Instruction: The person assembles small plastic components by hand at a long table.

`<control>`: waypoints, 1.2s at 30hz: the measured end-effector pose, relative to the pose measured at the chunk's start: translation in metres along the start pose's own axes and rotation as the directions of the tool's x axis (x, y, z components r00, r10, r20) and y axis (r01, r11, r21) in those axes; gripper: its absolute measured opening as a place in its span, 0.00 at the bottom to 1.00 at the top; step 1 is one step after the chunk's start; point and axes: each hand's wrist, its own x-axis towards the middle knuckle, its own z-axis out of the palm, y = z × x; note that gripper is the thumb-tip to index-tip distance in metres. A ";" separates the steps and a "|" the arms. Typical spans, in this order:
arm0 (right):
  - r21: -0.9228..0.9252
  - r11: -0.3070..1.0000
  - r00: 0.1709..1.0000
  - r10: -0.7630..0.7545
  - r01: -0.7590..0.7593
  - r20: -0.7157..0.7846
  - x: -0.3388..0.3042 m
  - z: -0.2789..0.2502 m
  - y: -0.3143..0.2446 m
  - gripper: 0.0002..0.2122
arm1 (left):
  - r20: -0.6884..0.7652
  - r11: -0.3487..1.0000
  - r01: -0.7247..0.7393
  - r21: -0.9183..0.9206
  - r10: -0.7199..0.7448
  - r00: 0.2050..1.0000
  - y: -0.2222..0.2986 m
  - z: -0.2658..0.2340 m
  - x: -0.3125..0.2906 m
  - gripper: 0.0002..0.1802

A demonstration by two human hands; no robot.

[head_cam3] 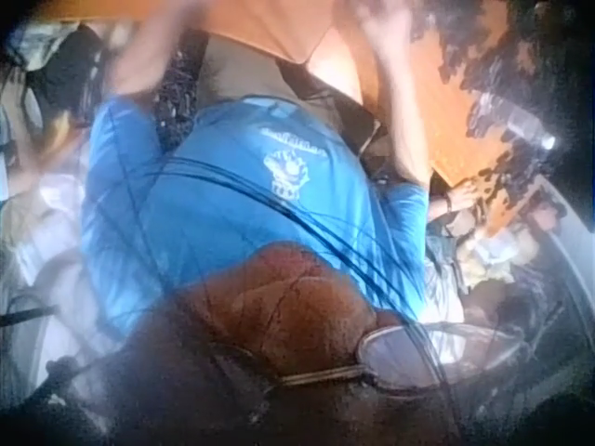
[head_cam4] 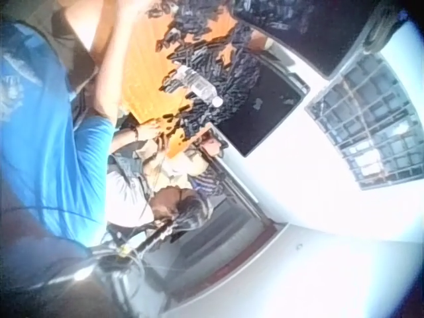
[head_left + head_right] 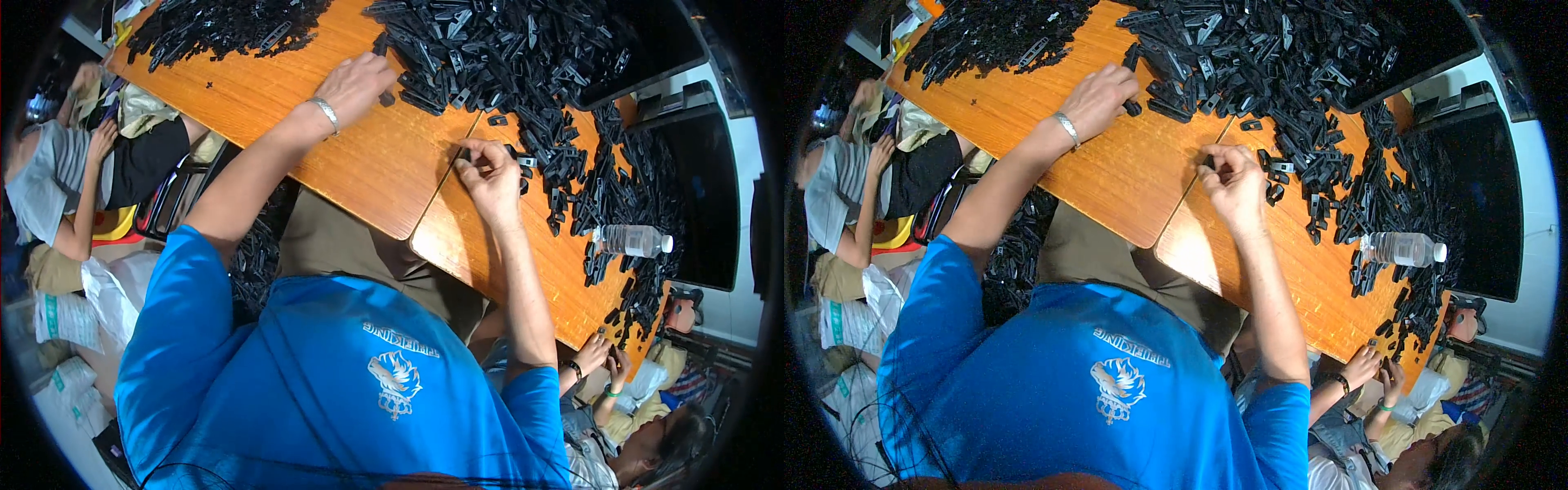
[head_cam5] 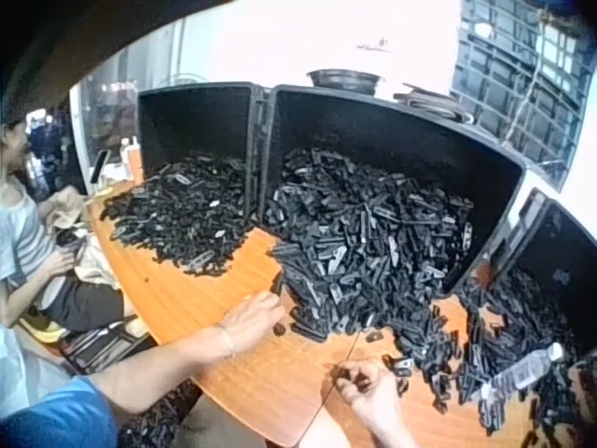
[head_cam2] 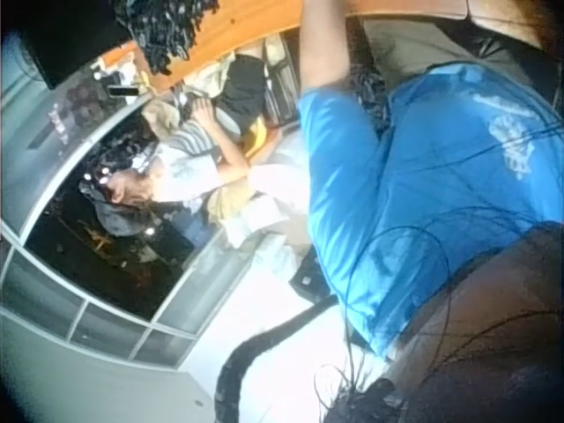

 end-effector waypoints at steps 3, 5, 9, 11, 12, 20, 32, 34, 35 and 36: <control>0.049 0.999 1.000 0.016 -0.016 0.014 -0.018 0.017 -0.001 0.12 | 0.195 0.977 0.113 -0.180 -0.077 0.978 0.025 -0.027 -0.008 0.11; -0.014 1.000 0.999 0.006 -0.005 0.053 -0.024 0.016 -0.019 0.12 | 0.208 0.949 0.136 -0.285 -0.077 0.975 0.035 -0.029 -0.028 0.10; -0.349 0.921 0.983 -0.137 0.172 0.121 -0.031 0.006 -0.038 0.11 | 0.149 0.853 0.092 -0.515 -0.016 0.989 0.039 -0.002 -0.051 0.10; -0.477 0.863 0.977 -0.077 0.166 0.201 -0.031 0.005 -0.033 0.14 | 0.237 0.813 0.204 -0.546 -0.083 0.968 0.041 -0.007 -0.047 0.09; -0.478 0.862 0.976 -0.080 0.170 0.203 -0.030 0.007 -0.034 0.14 | 0.301 0.776 0.303 -0.553 -0.152 0.941 0.038 -0.011 -0.041 0.09; -0.599 0.781 0.963 -0.011 0.176 0.269 -0.024 0.012 -0.042 0.16 | 0.160 0.870 0.226 -0.439 -0.172 0.972 0.023 -0.006 -0.044 0.10; -0.161 0.934 0.948 -0.318 0.318 0.030 0.026 0.068 -0.031 0.13 | -0.124 0.906 0.227 -0.358 -0.288 0.950 0.054 -0.007 -0.096 0.11; -0.148 0.927 0.939 -0.338 0.345 0.070 0.033 0.067 -0.026 0.13 | -0.131 0.905 0.230 -0.357 -0.292 0.947 0.055 -0.007 -0.097 0.11; -0.138 0.919 0.929 -0.357 0.369 0.101 0.037 0.066 -0.023 0.13 | -0.141 0.908 0.223 -0.356 -0.288 0.947 0.055 -0.007 -0.096 0.11; -0.139 0.921 0.930 -0.352 0.364 0.105 0.039 0.065 -0.019 0.13 | -0.137 0.905 0.225 -0.361 -0.290 0.947 0.055 -0.007 -0.096 0.11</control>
